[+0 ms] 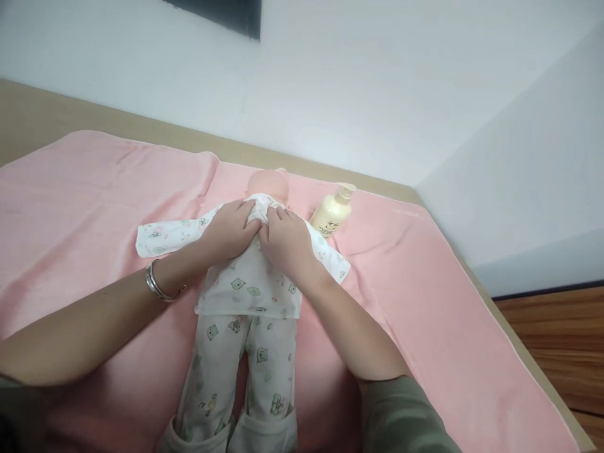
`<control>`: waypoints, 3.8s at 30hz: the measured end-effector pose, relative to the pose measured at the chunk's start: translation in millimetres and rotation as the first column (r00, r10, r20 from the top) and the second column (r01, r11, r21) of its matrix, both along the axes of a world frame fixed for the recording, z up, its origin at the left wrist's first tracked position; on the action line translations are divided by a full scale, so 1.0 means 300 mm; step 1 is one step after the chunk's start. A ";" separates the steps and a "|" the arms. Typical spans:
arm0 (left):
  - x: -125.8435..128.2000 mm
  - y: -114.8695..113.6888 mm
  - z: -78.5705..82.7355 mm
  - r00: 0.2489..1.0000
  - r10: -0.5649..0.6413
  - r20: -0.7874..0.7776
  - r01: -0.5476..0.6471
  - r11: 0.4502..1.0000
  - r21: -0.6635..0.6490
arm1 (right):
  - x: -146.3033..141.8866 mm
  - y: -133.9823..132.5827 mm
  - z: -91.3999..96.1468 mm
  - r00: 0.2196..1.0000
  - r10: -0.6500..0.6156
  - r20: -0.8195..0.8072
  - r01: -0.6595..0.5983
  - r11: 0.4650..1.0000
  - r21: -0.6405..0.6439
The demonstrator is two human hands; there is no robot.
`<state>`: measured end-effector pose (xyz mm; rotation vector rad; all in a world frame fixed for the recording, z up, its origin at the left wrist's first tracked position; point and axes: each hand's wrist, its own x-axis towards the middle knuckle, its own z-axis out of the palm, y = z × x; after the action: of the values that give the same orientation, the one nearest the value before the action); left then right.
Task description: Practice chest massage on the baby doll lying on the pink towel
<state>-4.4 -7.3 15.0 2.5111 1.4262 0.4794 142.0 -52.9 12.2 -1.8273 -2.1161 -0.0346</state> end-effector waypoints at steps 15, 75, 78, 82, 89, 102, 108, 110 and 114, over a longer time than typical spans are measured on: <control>-0.008 0.041 0.000 0.997 0.058 0.046 -0.052 0.990 -0.132 | -0.038 -0.054 0.020 0.992 0.013 0.122 -0.017 0.999 0.031; -0.009 0.041 0.014 0.999 -0.045 0.024 0.047 0.994 -0.095 | -0.034 -0.057 0.044 0.986 0.001 0.165 0.002 1.000 -0.021; -0.005 0.035 0.002 1.000 0.004 0.007 -0.004 0.999 -0.054 | -0.039 -0.072 0.059 0.985 0.034 0.167 -0.032 0.999 -0.017; 0.001 0.020 -0.024 1.000 0.014 0.020 -0.014 1.000 0.015 | -0.011 -0.028 0.057 1.000 -0.005 0.007 0.006 0.990 -0.138; 0.006 0.031 -0.069 0.998 0.017 0.057 -0.020 0.998 0.051 | 0.014 0.056 -0.028 0.995 -0.073 -0.066 0.070 0.997 -0.037; -0.003 -0.051 0.006 0.993 -0.024 -0.117 0.040 0.990 0.132 | 0.051 0.053 0.008 0.988 -0.047 -0.145 0.029 0.991 -0.127; -0.005 -0.039 0.024 0.992 -0.012 -0.127 0.019 0.999 0.050 | 0.072 0.034 0.045 0.973 -0.015 -0.232 -0.034 0.978 -0.204; -0.006 -0.028 0.025 0.994 -0.012 -0.112 0.015 1.000 0.027 | 0.067 0.030 0.053 0.982 -0.025 -0.188 -0.016 0.977 -0.211; -0.012 0.002 0.026 0.996 -0.026 -0.086 0.022 0.999 -0.050 | 0.035 0.009 0.070 1.000 -0.004 -0.021 -0.001 0.977 -0.213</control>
<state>-8.0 -6.7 22.6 2.5357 1.4181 0.3304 152.6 -50.2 33.3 -1.9372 -2.1755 0.2188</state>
